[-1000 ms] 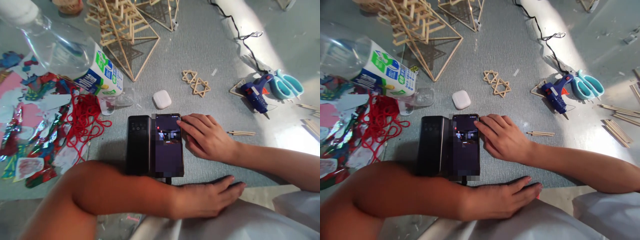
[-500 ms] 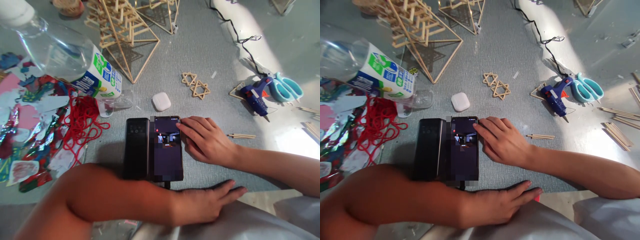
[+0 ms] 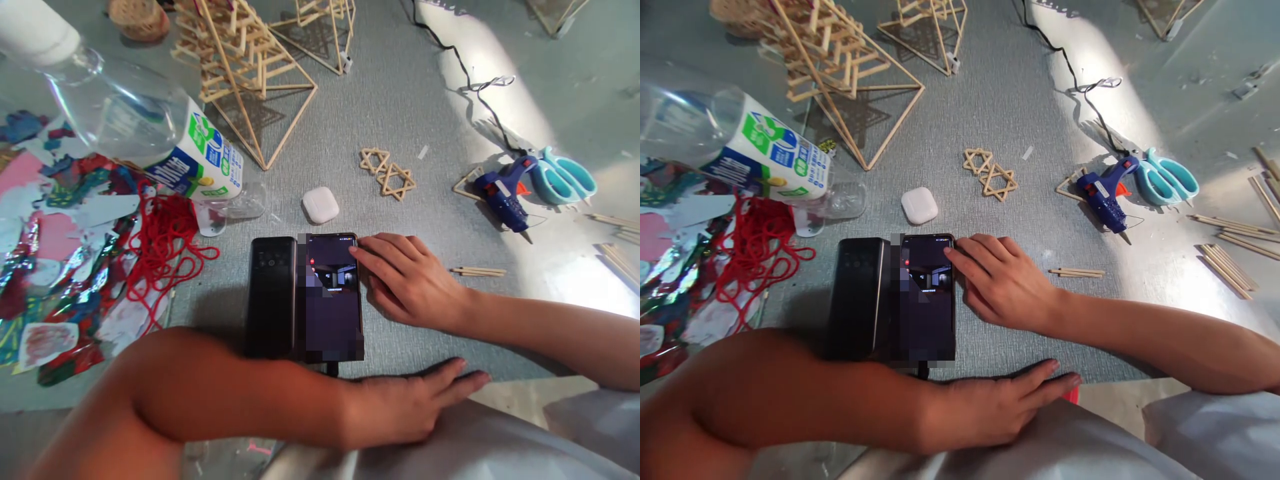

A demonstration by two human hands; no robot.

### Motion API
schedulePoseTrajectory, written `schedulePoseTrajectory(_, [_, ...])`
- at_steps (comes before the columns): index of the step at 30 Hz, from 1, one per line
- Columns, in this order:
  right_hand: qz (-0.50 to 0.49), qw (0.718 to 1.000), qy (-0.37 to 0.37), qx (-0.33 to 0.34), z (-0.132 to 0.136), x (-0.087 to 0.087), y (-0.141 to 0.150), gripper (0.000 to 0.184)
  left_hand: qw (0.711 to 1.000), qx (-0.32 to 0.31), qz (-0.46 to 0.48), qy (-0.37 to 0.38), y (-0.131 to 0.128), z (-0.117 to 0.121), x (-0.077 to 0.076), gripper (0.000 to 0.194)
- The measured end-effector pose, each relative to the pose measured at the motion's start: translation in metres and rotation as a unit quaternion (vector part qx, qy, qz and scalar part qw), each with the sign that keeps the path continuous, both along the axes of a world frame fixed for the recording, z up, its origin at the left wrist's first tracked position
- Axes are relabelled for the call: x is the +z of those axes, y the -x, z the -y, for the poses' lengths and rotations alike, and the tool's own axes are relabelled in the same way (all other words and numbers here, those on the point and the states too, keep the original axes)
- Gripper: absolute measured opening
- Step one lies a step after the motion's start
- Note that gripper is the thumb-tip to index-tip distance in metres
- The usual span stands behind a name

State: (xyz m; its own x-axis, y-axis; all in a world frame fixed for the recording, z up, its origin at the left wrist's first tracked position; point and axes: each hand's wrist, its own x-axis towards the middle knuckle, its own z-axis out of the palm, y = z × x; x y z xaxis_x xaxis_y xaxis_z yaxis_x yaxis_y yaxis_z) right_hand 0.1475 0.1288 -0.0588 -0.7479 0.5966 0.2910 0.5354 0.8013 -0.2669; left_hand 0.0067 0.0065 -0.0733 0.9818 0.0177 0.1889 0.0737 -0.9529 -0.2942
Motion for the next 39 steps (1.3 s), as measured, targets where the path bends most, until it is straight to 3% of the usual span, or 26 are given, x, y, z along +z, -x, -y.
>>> schedulePoseTrajectory(4, [-0.001,1.000,-0.004,-0.001,0.000,0.000,0.000,0.055,0.995,0.101,-0.027,-0.002,-0.013,-0.002,0.005,0.029])
schedulePoseTrajectory(7, [0.001,1.000,-0.015,0.001,0.000,0.001,0.001,0.052,0.989,0.133,-0.056,-0.026,-0.025,-0.007,0.012,0.028])
schedulePoseTrajectory(13, [-0.002,1.000,-0.025,0.003,-0.001,0.000,0.001,0.051,0.974,0.152,-0.134,-0.097,-0.040,-0.004,0.012,0.022])
schedulePoseTrajectory(19, [-0.004,1.000,-0.023,0.004,0.000,0.000,0.001,0.052,0.961,0.165,-0.180,-0.129,-0.036,0.007,0.007,0.020])
schedulePoseTrajectory(22, [-0.007,1.000,-0.025,0.003,0.000,0.000,0.000,0.051,0.967,0.142,-0.175,-0.119,-0.024,0.014,0.002,0.029])
schedulePoseTrajectory(26, [-0.004,1.000,-0.022,0.004,-0.001,-0.001,0.000,0.052,0.996,0.019,-0.087,-0.028,-0.006,0.015,-0.008,0.047])
schedulePoseTrajectory(28, [-0.006,1.000,-0.027,0.005,-0.001,0.000,0.001,0.052,0.998,-0.011,-0.056,-0.001,-0.002,0.015,-0.012,0.048])
schedulePoseTrajectory(34, [-0.005,1.000,-0.031,0.002,-0.001,0.000,0.001,0.050,0.997,0.009,-0.074,-0.029,-0.005,0.016,-0.013,0.049])
schedulePoseTrajectory(39, [-0.002,1.000,-0.031,0.003,-0.001,-0.001,0.001,0.051,0.999,-0.028,-0.041,-0.017,-0.006,0.014,-0.013,0.054])
